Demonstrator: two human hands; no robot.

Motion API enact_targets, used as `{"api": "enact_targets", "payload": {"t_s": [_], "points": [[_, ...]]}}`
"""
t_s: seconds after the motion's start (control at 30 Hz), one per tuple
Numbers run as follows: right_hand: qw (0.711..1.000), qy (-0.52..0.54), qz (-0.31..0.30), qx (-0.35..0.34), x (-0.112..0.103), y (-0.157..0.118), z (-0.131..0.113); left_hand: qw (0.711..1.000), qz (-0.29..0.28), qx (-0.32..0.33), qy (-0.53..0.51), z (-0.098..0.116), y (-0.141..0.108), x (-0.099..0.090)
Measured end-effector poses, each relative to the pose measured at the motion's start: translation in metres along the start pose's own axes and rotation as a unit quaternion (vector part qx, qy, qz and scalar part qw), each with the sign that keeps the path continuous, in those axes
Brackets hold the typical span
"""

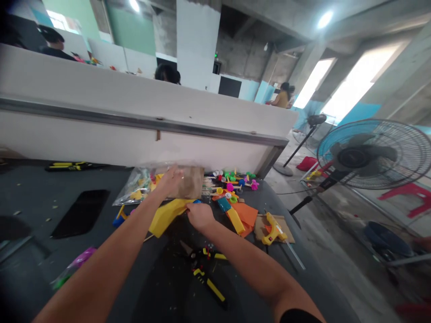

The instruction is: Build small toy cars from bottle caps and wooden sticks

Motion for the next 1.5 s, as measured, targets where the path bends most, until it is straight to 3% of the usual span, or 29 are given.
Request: {"api": "enact_targets", "payload": {"t_s": [0.13,0.23,0.33,0.47,0.6,0.77,0.97,1.2,1.33,1.5], "points": [[0.999,0.011,0.038,0.000,-0.017,-0.020,0.009,0.999,-0.029,0.011,0.034,-0.001,-0.016,-0.004],[0.993,0.049,0.111,0.005,-0.031,-0.036,0.021,0.998,-0.054,0.016,0.040,0.007,-0.023,-0.005],[0.976,0.097,0.188,0.045,-0.041,-0.047,0.037,0.996,-0.077,0.023,0.028,0.017,-0.025,-0.006],[0.959,0.141,0.220,0.107,-0.048,-0.051,0.054,0.994,-0.085,0.046,0.052,0.028,-0.026,-0.005],[0.942,0.179,0.249,0.138,-0.052,-0.044,0.064,0.983,-0.081,0.041,0.157,0.032,-0.032,0.004],[0.901,0.315,0.245,0.171,-0.056,-0.015,0.079,0.966,-0.114,0.019,0.230,0.036,-0.039,0.028],[0.893,0.364,0.219,0.148,-0.058,0.016,0.087,0.957,-0.078,-0.047,0.276,0.025,-0.035,0.047],[0.877,0.376,0.242,0.176,-0.043,0.024,0.106,0.958,-0.087,-0.031,0.271,0.001,-0.028,0.028],[0.879,0.349,0.271,0.180,-0.038,0.025,0.111,0.973,-0.065,-0.029,0.220,0.007,-0.027,0.020],[0.905,0.257,0.306,0.147,-0.055,0.024,0.116,0.983,-0.051,-0.057,0.168,0.021,-0.015,-0.006]]}}
Point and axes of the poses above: each hand's wrist, its own y-axis towards the middle knuckle, its own x-axis out of the palm, z = x × y, the point moved 1 cm from there along y, towards the middle knuckle
